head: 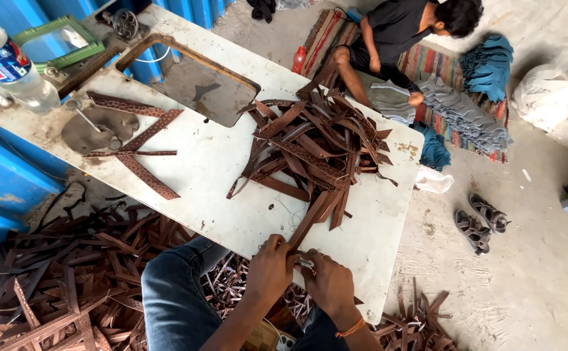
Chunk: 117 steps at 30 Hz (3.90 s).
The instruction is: The person trims and prepares leather straps for footwear using a small blade while sitting on the floor.
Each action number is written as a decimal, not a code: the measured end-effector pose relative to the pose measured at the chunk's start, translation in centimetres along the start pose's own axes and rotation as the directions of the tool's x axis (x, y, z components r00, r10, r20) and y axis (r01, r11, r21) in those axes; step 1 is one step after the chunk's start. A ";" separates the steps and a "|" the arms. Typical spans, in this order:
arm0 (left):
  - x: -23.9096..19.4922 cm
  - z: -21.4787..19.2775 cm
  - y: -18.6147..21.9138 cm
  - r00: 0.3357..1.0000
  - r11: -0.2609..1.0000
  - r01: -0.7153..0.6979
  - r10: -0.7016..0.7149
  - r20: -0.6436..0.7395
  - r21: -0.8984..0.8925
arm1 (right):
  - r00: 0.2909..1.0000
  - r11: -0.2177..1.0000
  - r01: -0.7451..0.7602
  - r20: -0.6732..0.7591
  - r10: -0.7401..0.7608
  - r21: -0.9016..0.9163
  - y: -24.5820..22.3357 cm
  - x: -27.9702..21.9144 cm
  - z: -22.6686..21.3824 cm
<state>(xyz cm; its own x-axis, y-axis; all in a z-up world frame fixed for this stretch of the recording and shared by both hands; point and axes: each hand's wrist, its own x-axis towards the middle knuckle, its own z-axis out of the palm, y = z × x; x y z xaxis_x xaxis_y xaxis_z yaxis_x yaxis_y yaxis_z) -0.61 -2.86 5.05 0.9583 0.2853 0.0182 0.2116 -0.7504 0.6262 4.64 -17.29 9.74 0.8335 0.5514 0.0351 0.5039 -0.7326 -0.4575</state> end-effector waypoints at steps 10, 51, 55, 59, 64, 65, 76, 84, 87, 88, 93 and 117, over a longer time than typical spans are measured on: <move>-0.6 1.0 -2.2 0.989 0.974 0.041 -0.071 -0.127 -0.223 | 1.000 0.999 -0.026 0.013 0.026 -0.020 0.4 -0.1 0.0; -1.4 1.2 -2.6 0.941 0.946 -0.046 -0.067 -0.333 -0.321 | 0.996 0.995 0.026 0.088 -0.018 -0.095 -1.4 1.5 -0.5; -1.5 1.0 -2.3 0.921 0.950 -0.111 -0.012 -0.388 -0.292 | 0.994 0.992 0.054 0.101 -0.043 -0.111 -1.2 2.0 0.0; -1.4 2.2 -2.9 0.942 0.960 -0.112 0.020 -0.334 -0.257 | 0.982 0.983 0.075 0.183 -0.044 -0.165 -1.5 2.6 -0.1; -0.9 2.1 -3.9 0.962 0.935 0.020 -0.115 -0.249 -0.353 | 0.964 0.991 -0.018 0.261 0.052 -0.131 -1.7 2.9 -0.7; -0.9 2.1 -4.3 0.954 0.906 0.056 -0.173 -0.244 -0.421 | 0.983 0.997 0.023 0.185 -0.009 -0.077 -1.2 2.8 -0.2; -1.5 1.7 -3.4 0.954 0.938 -0.041 -0.066 -0.293 -0.343 | 0.979 0.998 0.030 0.203 -0.018 -0.060 -1.5 2.8 -0.8; -1.0 2.8 -4.9 0.951 0.741 0.064 -0.249 -0.185 -0.669 | 0.981 0.999 0.033 0.190 -0.028 -0.025 -1.0 3.0 -0.4; -1.0 2.8 -4.7 0.943 0.723 0.077 -0.277 -0.186 -0.687 | 0.986 0.998 0.060 0.150 -0.065 0.036 -0.3 2.5 -0.7; -1.0 2.9 -4.8 0.943 0.721 0.077 -0.278 -0.185 -0.688 | 0.986 0.998 0.060 0.152 -0.065 0.034 -0.6 2.5 -0.9; -1.3 3.7 -5.4 0.955 0.767 0.061 -0.230 -0.185 -0.638 | 0.958 0.998 -0.022 0.285 0.038 -0.056 -1.9 2.9 -1.1; -6.7 7.4 -17.1 0.629 0.096 0.124 -0.778 0.003 -0.988 | 0.988 0.996 -0.083 0.135 0.078 0.033 0.1 -2.2 0.7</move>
<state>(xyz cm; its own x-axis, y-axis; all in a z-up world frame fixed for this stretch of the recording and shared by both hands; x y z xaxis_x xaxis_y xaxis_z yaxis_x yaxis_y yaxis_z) -9.19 3.67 -11.61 0.4384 0.7612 -0.4779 -0.0508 0.5518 0.8324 2.71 -18.31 8.98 0.8321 0.5413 -0.1207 0.4251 -0.7622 -0.4882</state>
